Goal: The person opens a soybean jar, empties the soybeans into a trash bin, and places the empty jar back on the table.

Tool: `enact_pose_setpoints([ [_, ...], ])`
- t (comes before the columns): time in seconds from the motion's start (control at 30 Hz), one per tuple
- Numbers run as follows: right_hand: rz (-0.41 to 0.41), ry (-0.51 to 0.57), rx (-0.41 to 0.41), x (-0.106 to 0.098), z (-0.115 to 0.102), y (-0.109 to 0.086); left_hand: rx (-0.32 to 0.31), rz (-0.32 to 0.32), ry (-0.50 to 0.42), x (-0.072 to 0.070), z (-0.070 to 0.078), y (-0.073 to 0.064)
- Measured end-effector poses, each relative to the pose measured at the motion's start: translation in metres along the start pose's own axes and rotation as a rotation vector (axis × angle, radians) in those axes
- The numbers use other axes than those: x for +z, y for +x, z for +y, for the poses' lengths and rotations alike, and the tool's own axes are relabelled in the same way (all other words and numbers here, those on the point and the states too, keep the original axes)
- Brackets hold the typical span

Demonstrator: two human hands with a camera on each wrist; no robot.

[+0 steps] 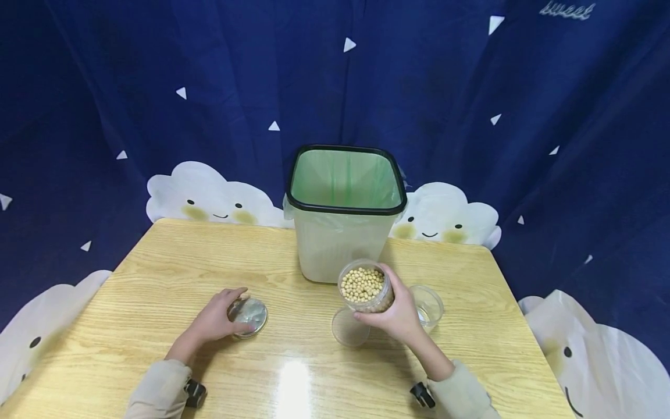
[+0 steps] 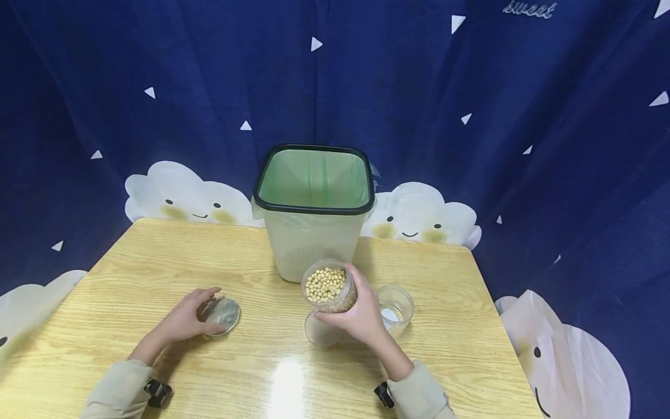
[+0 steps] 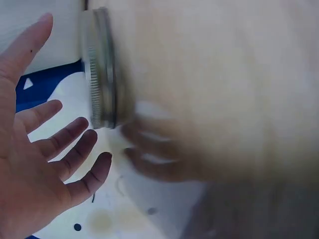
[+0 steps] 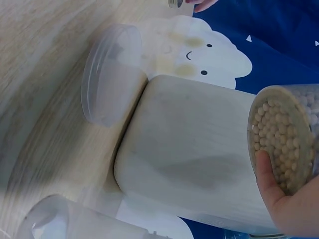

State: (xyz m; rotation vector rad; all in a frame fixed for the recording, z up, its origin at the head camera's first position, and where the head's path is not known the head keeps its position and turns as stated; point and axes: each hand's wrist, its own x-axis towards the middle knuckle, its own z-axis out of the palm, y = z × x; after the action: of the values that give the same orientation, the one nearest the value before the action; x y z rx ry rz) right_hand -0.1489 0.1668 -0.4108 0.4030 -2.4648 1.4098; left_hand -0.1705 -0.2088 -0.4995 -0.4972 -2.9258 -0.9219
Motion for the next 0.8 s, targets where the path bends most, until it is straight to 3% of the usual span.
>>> enact_pose_setpoints([
  [0.2,0.0,0.015,-0.044,-0.005,0.001,0.002,0.028,0.047,-0.046,-0.013,0.011,0.004],
  [0.5,0.009,0.01,-0.034,-0.007,-0.003,0.004,0.111,0.152,-0.243,-0.042,0.035,0.021],
  [0.7,0.014,0.012,-0.04,-0.01,-0.008,0.005,0.152,0.235,-0.298,-0.067,0.058,0.035],
  [0.8,0.018,0.011,-0.038,-0.011,-0.008,0.005,0.176,0.257,-0.325,-0.082,0.077,0.04],
])
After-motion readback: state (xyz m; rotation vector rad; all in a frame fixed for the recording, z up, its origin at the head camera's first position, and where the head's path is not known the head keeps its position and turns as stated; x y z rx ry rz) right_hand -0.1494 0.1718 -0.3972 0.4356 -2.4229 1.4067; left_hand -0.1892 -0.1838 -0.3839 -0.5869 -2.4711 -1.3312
